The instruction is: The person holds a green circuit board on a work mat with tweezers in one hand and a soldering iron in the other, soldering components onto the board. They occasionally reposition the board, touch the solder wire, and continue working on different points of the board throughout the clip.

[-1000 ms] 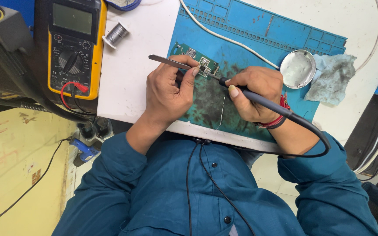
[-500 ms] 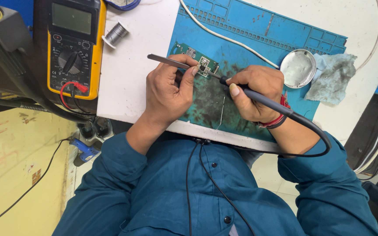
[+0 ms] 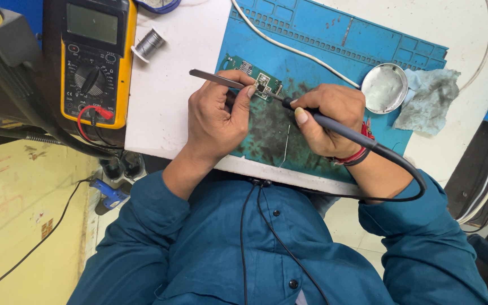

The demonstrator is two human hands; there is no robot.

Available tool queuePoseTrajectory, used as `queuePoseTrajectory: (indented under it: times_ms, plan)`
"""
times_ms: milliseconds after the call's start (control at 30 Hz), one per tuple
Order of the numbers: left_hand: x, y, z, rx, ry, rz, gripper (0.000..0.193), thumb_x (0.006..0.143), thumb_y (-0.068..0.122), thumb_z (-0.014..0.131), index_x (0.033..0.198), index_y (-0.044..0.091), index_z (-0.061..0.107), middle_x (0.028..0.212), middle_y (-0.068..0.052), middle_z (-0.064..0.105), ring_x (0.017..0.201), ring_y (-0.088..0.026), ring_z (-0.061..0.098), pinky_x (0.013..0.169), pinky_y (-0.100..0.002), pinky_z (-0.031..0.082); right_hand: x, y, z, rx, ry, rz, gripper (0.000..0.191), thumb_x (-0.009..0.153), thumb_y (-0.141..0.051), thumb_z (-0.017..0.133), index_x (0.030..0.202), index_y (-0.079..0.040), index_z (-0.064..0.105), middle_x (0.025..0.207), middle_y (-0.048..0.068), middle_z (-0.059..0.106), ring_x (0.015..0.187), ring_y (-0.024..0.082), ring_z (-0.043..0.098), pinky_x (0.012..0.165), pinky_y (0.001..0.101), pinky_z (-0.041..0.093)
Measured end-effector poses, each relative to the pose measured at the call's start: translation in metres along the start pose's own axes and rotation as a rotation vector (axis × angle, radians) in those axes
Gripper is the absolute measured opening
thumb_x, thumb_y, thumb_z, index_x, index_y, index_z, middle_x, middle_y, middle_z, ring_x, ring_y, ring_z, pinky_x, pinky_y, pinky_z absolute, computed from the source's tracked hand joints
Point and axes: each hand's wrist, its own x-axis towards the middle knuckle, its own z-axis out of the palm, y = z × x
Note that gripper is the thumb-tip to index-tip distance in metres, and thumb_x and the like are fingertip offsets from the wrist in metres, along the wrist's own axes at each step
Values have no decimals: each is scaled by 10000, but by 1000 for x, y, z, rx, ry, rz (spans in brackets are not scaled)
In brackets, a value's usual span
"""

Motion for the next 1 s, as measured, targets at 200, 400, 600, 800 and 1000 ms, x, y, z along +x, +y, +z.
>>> queuePoseTrajectory:
  times_ms: [200,400,600,800,1000]
  plan:
    - [-1,0,0,-5,6,6,47,1025,37,678,1059,5,671,882,-69,711,634,-99,678,553,-247,498,0,-1,0,-1,1,19,75,973,-99,672,960,-26,659,814,117,686,667,256,654,586,324,505]
    - [0,-1,0,-15,-2,0,42,1025,34,676,1056,6,673,873,-67,710,624,-94,669,541,-243,483,-1,-1,1,-14,-2,23,65,959,-90,676,955,-25,664,802,117,682,655,256,645,578,328,497]
    - [0,0,0,-7,0,7,45,1022,34,679,1056,6,671,881,-66,709,632,-96,673,550,-241,489,-1,-1,1,-4,-4,32,65,957,-88,681,950,-26,664,792,112,679,652,254,648,575,327,495]
    - [1,0,0,-4,8,8,52,1025,41,680,1064,9,669,888,-65,709,644,-99,683,566,-240,510,0,-1,1,-15,-12,24,62,950,-91,686,945,-31,673,760,104,658,640,257,642,610,355,488]
    - [0,0,-1,-3,5,5,54,1027,44,679,1068,10,666,881,-64,707,643,-100,684,565,-241,510,0,-1,0,-3,-22,22,58,949,-86,682,944,-29,670,754,102,652,632,256,640,603,358,487]
